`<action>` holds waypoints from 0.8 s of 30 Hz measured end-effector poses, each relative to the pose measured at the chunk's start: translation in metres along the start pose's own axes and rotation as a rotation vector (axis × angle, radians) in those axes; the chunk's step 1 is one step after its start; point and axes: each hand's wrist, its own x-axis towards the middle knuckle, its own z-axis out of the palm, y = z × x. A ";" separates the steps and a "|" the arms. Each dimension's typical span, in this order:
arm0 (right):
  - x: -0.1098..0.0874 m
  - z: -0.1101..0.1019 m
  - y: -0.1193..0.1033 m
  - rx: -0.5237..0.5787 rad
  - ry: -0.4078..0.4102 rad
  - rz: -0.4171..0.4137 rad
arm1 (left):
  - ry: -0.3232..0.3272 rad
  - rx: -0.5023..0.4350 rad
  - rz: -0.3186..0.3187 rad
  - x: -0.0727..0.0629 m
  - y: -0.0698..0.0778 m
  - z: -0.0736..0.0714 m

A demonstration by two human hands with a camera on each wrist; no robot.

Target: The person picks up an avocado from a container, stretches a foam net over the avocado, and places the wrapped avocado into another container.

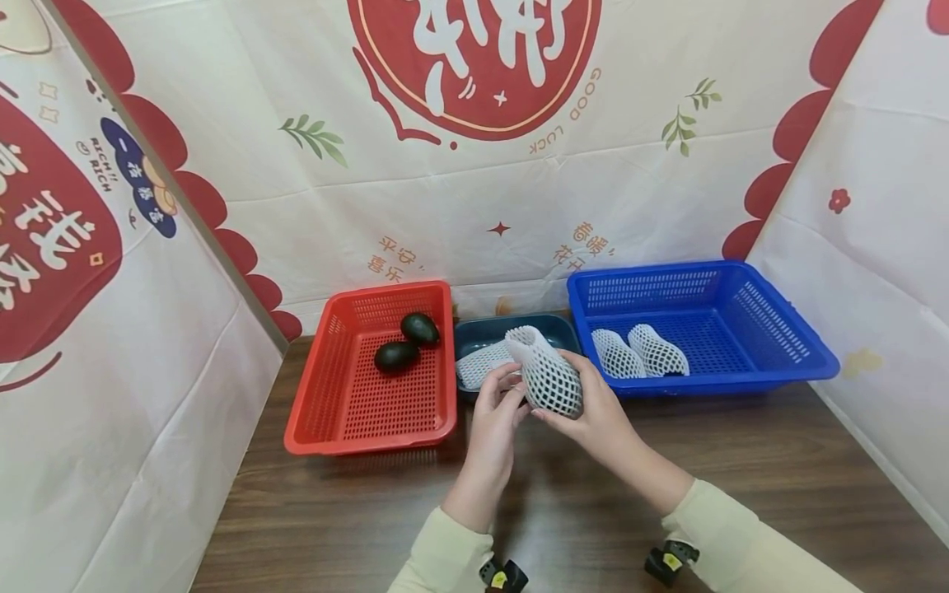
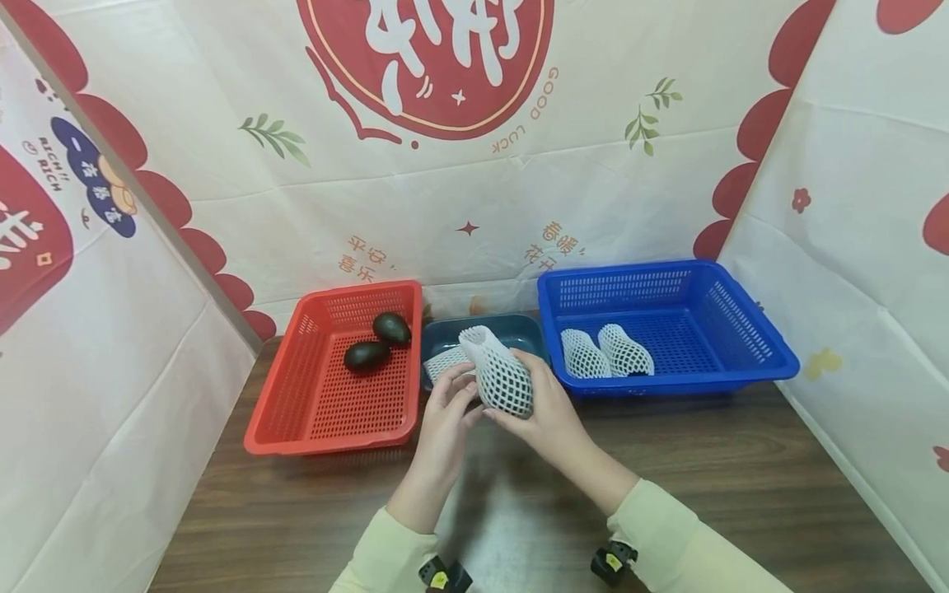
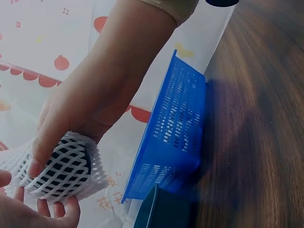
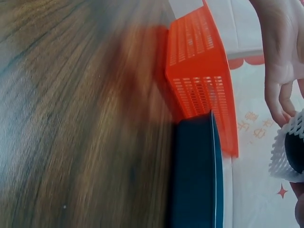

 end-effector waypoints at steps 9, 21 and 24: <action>-0.001 -0.023 0.021 -0.084 0.006 -0.094 | -0.062 0.153 0.064 0.004 -0.012 0.014; 0.004 -0.079 0.063 -0.287 0.044 -0.209 | -0.189 0.663 0.206 0.028 -0.036 0.039; 0.002 -0.089 0.072 -0.267 0.105 -0.102 | -0.222 0.896 0.282 0.036 -0.041 0.044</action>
